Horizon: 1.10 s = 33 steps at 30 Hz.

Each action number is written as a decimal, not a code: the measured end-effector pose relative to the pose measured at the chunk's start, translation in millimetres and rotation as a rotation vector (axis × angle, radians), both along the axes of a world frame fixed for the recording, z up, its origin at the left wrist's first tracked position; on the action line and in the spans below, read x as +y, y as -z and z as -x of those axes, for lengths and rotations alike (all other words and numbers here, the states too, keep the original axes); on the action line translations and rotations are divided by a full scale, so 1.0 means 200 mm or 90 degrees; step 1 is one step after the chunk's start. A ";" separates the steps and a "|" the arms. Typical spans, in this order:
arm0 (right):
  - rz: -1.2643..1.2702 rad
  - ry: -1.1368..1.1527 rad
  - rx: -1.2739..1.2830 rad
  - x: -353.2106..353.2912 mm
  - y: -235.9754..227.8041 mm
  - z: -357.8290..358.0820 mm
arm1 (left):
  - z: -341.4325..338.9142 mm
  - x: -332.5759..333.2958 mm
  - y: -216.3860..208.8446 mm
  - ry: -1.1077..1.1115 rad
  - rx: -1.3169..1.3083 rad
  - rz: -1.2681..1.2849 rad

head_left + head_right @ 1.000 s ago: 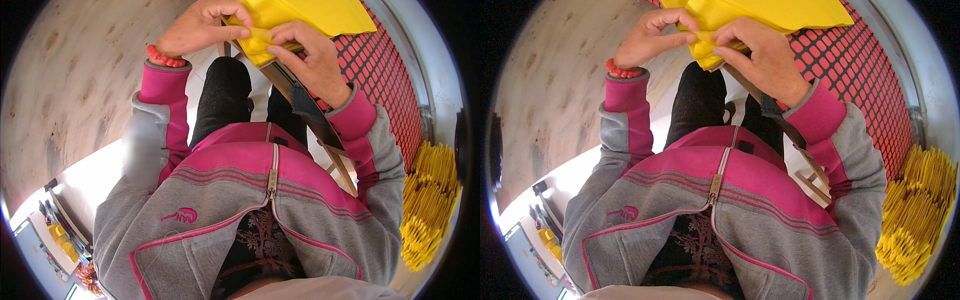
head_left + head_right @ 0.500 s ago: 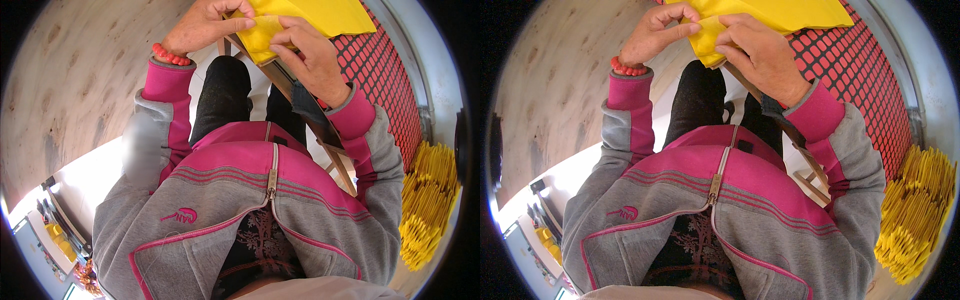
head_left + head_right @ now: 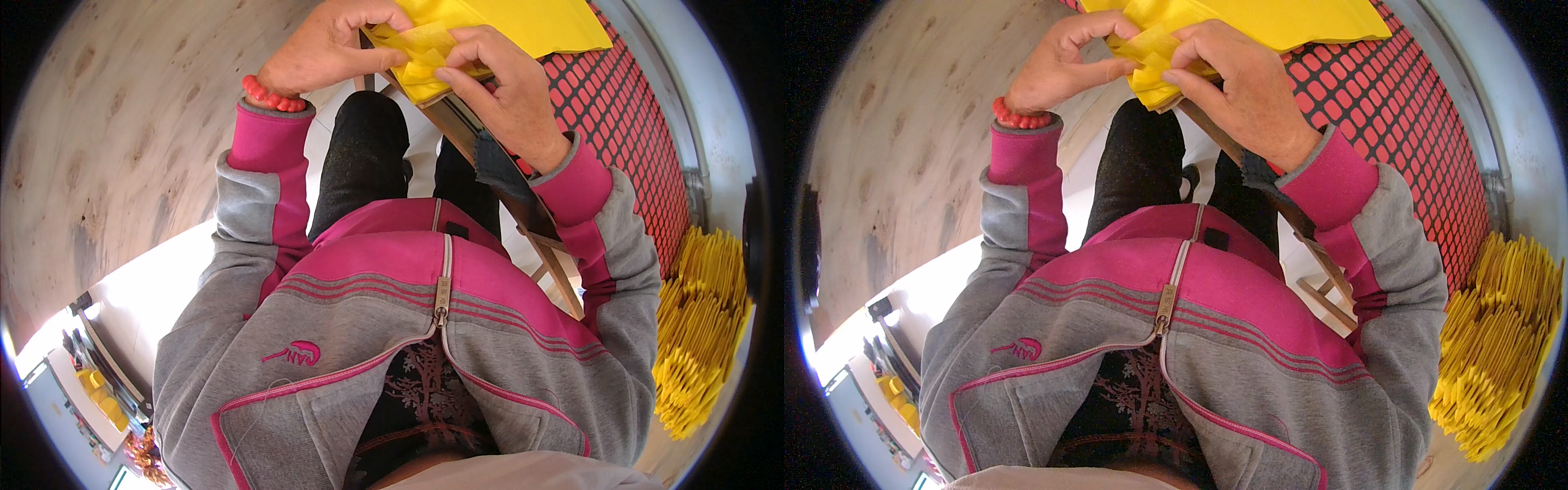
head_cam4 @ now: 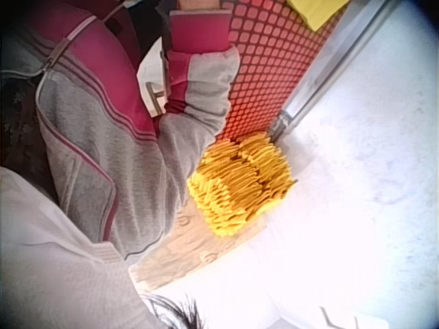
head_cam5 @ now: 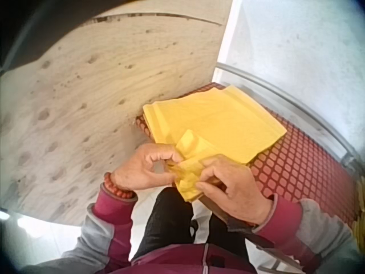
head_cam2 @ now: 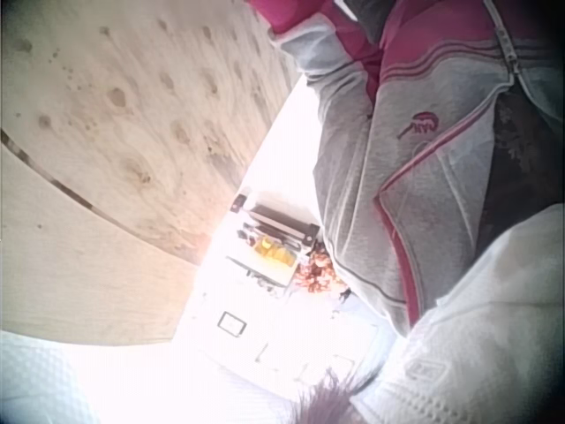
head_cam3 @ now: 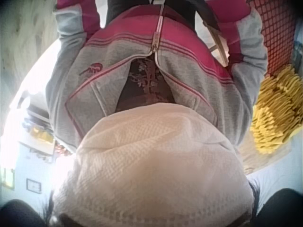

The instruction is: The person folds yellow fabric sheets on a patterned table, smoothing each fold and stacking the finished pieces. The person handles the fabric by hand, repeatedly folding and aligning edges before placing each folded sheet onto a growing stack.

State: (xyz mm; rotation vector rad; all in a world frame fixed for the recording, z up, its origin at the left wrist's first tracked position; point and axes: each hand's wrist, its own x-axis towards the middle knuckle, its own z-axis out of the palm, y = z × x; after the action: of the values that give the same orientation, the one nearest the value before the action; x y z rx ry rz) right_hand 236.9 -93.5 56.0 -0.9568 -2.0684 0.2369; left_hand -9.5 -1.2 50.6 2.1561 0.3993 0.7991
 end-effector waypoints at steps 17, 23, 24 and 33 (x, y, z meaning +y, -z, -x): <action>-0.069 -0.026 -0.064 -0.01 -0.01 -0.01 | -0.03 -0.02 -0.03 -0.049 -0.004 0.063; -0.047 -0.051 -0.007 -0.01 -0.04 -0.03 | -0.02 -0.03 -0.03 -0.063 0.003 0.064; -0.050 -0.055 -0.019 -0.01 -0.04 -0.02 | -0.02 -0.03 -0.03 -0.063 0.001 0.054; -0.112 -0.041 -0.135 -0.02 -0.02 -0.01 | -0.02 -0.04 -0.03 -0.047 -0.018 0.090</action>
State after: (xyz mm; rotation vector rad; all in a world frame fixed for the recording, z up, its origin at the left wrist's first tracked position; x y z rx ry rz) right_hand 238.6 -97.1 60.9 -0.8387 -2.2731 -0.0147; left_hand -4.9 -9.0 56.9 2.0059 0.5087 0.8168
